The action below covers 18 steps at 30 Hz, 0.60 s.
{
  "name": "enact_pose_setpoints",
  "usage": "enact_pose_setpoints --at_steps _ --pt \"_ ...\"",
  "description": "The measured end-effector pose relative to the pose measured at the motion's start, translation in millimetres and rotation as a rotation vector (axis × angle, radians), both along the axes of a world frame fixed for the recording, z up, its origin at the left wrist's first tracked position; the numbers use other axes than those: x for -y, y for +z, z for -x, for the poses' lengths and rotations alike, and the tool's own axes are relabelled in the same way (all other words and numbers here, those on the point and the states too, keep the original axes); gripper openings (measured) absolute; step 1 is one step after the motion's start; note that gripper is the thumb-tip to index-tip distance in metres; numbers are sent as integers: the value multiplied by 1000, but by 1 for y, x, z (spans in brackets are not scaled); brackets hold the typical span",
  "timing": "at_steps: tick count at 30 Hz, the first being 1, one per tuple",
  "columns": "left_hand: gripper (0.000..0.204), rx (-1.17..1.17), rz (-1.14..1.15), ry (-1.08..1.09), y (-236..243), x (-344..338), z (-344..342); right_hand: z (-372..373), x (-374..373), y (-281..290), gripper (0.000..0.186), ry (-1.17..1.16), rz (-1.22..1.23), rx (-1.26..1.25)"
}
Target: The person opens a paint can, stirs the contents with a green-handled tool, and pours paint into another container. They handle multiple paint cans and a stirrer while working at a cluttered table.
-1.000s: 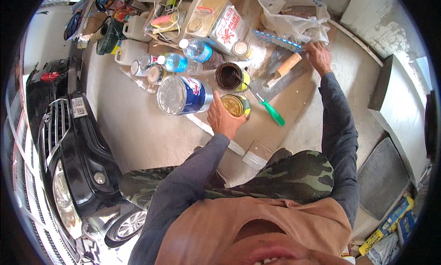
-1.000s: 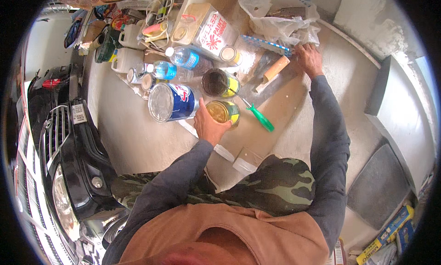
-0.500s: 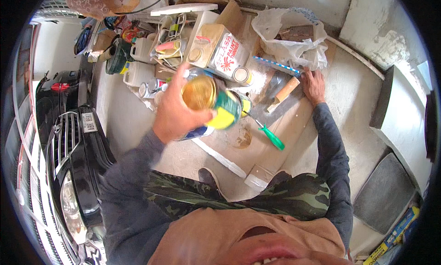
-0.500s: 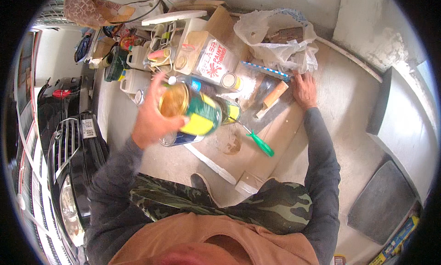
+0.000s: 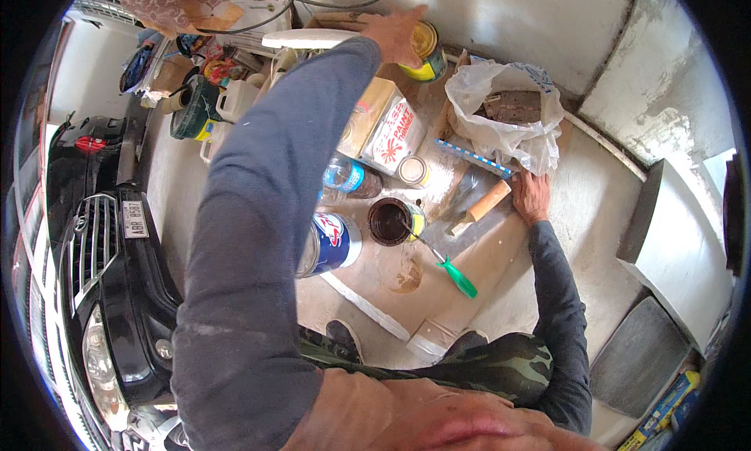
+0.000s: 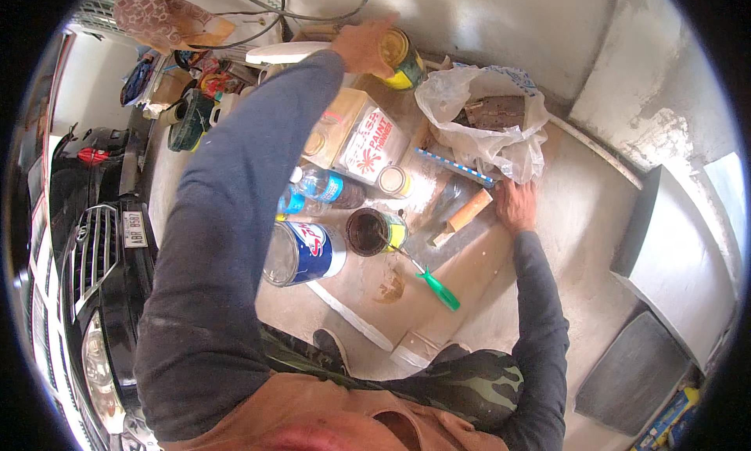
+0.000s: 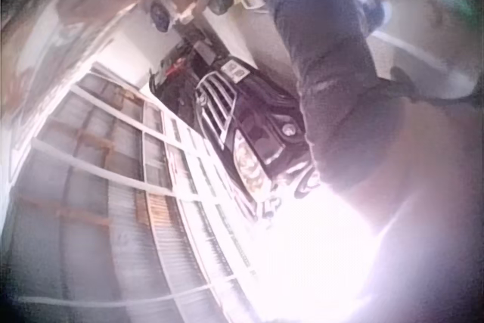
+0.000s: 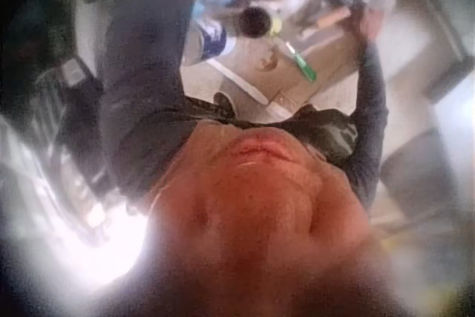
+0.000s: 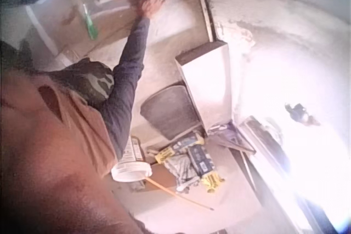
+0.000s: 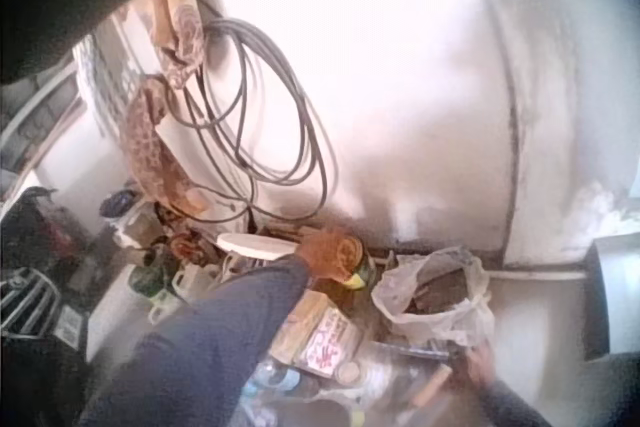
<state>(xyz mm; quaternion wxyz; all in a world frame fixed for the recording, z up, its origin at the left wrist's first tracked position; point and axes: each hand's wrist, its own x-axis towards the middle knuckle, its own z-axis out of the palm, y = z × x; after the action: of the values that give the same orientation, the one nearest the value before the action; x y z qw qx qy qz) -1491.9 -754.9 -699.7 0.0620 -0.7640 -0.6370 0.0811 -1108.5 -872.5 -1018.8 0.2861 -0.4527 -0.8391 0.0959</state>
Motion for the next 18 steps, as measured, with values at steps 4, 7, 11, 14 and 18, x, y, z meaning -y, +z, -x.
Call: enact_pose_setpoints --at_steps 4,7,11,14,18 --pt "133 -22 130 -35 -68 -25 9 2 -1 -1 39 -5 -94 -24" --pt "139 -111 185 -44 -99 -35 8 1 -1 -6 37 -13 -89 -19" --pt "140 -264 248 22 -114 -40 5 -2 -1 -13 47 -20 77 55" --pt "140 -243 242 -28 -110 -42 7 -2 -1 -14 47 -16 27 34" --pt "144 -289 253 -57 -112 -48 5 0 -2 -10 47 -17 -29 -2"
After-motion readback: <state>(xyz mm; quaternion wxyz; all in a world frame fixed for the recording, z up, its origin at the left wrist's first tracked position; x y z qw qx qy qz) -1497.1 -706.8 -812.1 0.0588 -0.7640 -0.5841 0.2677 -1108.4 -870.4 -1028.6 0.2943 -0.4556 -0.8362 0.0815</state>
